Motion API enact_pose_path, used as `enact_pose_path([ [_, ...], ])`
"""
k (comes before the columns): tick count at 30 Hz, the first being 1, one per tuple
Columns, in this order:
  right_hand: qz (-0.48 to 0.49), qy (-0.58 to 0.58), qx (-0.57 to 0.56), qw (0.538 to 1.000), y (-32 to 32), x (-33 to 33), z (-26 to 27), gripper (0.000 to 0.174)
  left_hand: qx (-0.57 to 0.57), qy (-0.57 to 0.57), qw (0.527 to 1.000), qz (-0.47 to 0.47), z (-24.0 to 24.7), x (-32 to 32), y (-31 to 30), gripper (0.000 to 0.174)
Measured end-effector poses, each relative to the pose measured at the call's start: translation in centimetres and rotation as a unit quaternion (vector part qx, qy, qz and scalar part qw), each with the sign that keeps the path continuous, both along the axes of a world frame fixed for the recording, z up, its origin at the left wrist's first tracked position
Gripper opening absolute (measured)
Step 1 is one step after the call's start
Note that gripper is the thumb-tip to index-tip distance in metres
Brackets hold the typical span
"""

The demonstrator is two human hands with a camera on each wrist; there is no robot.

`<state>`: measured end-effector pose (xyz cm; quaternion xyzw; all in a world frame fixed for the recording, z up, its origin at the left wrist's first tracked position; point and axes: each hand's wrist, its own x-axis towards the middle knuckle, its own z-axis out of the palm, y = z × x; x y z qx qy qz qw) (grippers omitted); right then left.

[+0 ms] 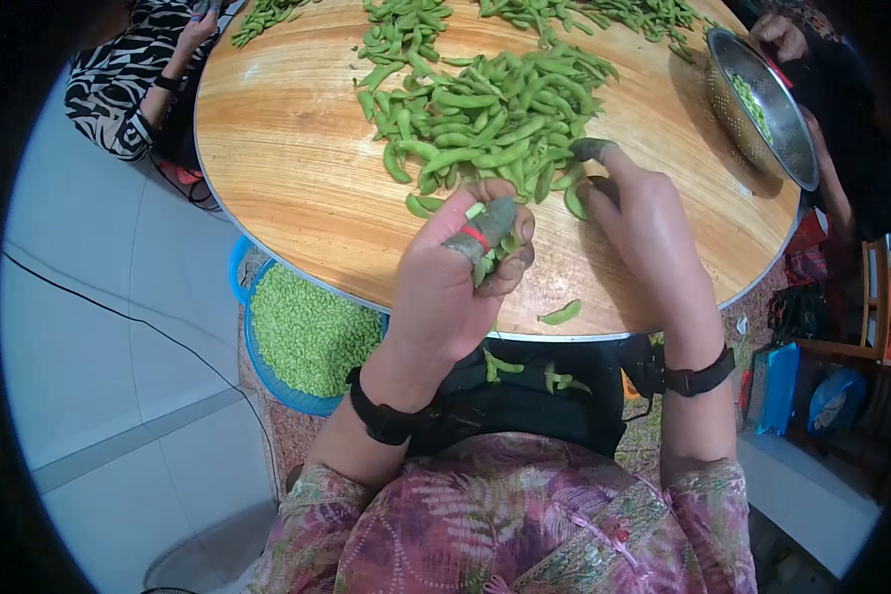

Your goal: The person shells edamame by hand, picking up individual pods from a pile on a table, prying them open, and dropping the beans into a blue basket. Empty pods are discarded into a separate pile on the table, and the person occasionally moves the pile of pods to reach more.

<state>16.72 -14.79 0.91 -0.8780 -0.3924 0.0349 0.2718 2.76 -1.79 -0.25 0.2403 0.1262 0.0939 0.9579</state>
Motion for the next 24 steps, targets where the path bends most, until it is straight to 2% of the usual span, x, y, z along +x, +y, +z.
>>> enact_pose_path([
  [3, 0.026, 0.040, -0.013, 0.999, -0.8, -1.5, 0.2, 0.020, 0.022, 0.032, 0.999, -0.020, -0.2, -0.3, -0.3, 0.020],
  [4, 0.045, 0.018, 0.060, 0.997, -1.2, -1.4, -1.2, 0.021, 0.034, 0.035, 0.998, -0.033, -0.2, -0.6, -0.3, 0.020],
  [5, 0.048, 0.020, 0.061, 0.997, -1.3, -1.7, -1.6, 0.021, 0.035, 0.037, 0.998, -0.030, -0.2, -0.6, -0.4, 0.020],
  [6, 0.044, 0.172, 0.162, 0.971, -1.4, -2.3, -1.6, 0.020, 0.060, 0.040, 0.997, -0.040, -0.1, -0.6, -0.8, 0.021],
  [7, 0.036, 0.318, 0.258, 0.912, -1.4, -3.3, -1.3, 0.020, 0.086, 0.043, 0.994, -0.051, 0.0, -0.6, -1.3, 0.022],
  [8, -0.006, 0.487, 0.205, 0.849, -2.1, -4.6, 0.4, 0.017, 0.128, 0.017, 0.989, -0.071, -0.8, -0.7, -1.7, 0.030],
  [9, -0.006, 0.544, 0.215, 0.811, -2.3, -5.5, 1.0, 0.014, 0.128, 0.017, 0.989, -0.073, -1.1, -0.9, -2.0, 0.030],
  [11, -0.032, 0.516, 0.248, 0.819, -2.9, -6.3, 0.3, 0.015, 0.289, 0.056, 0.950, -0.100, -1.4, -1.0, -2.5, 0.028],
  [12, -0.030, 0.516, 0.248, 0.820, -3.3, -6.5, 0.4, 0.015, 0.295, 0.049, 0.949, -0.103, -1.5, -1.1, -2.4, 0.022],
  [13, -0.039, 0.535, 0.271, 0.799, -3.9, -6.5, 0.5, 0.016, 0.296, 0.048, 0.948, -0.101, -1.5, -1.2, -2.2, 0.022],
  [14, -0.050, 0.554, 0.293, 0.777, -4.5, -6.4, 0.5, 0.017, 0.269, 0.029, 0.956, -0.111, -1.5, -1.4, -2.0, 0.019],
  [15, -0.050, 0.554, 0.294, 0.777, -5.2, -5.9, 0.2, 0.017, 0.241, 0.010, 0.963, -0.121, -1.4, -1.6, -1.8, 0.016],
  [16, 0.130, 0.492, 0.290, 0.810, -5.9, -5.1, -0.2, 0.017, 0.241, 0.009, 0.963, -0.121, -1.3, -1.7, -1.5, 0.016],
  [17, 0.306, 0.411, 0.276, 0.813, -6.3, -4.4, -0.4, 0.017, 0.206, 0.027, 0.974, -0.090, -1.2, -1.9, -1.1, 0.017],
  [18, 0.274, 0.466, 0.097, 0.836, -6.3, -3.7, 2.4, 0.018, 0.169, 0.045, 0.983, -0.058, -1.1, -2.0, -0.8, 0.017],
  [19, 0.191, 0.325, 0.123, 0.918, -5.4, -4.0, 1.6, 0.017, 0.170, 0.045, 0.983, -0.058, -0.9, -2.1, -0.7, 0.017],
  [21, 0.025, 0.127, 0.080, 0.988, -3.2, -2.5, 0.6, 0.019, 0.173, 0.068, 0.981, -0.059, -0.3, -2.3, -0.7, 0.016],
  [22, 0.037, 0.046, 0.109, 0.992, -2.2, -1.8, -0.1, 0.018, 0.175, 0.067, 0.981, -0.058, -0.3, -2.3, -0.9, 0.016],
  [23, 0.039, 0.043, 0.111, 0.992, -1.7, -1.7, -0.7, 0.018, 0.184, 0.065, 0.979, -0.054, -0.5, -2.2, -1.1, 0.016],
  [24, 0.043, -0.015, 0.072, 0.996, -1.3, -1.7, -1.2, 0.018, 0.192, 0.063, 0.978, -0.050, -0.5, -2.1, -1.3, 0.017],
])
